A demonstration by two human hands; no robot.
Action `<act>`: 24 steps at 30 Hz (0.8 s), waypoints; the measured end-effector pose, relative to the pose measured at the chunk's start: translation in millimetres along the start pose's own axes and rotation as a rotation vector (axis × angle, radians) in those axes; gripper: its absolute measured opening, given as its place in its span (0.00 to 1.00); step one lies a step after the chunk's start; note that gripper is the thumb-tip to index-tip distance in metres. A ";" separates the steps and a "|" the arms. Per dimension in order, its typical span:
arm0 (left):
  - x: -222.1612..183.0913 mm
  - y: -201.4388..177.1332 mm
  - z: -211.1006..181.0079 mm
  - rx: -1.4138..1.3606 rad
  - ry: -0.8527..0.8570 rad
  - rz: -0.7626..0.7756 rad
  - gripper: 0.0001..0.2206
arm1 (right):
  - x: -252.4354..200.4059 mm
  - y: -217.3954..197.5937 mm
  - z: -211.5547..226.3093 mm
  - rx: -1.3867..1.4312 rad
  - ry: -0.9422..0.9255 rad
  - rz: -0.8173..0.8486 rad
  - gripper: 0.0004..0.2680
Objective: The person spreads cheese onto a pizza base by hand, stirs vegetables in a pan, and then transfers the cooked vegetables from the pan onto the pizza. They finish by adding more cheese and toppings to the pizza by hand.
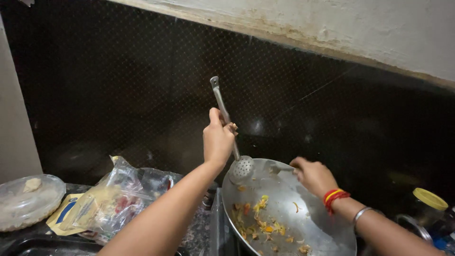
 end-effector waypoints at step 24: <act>-13.0 1.7 -17.4 -0.061 0.109 0.040 0.07 | -1.7 71.1 -26.0 -0.245 0.005 0.487 0.12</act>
Point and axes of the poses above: each hand's wrist, its own x-axis towards the middle knuckle, its own y-axis out of the palm, z = x × y, the point moved 6 cm from there along x, towards the middle knuckle, and after that the axes turned 2 degrees about z, right-handed, at the moved point
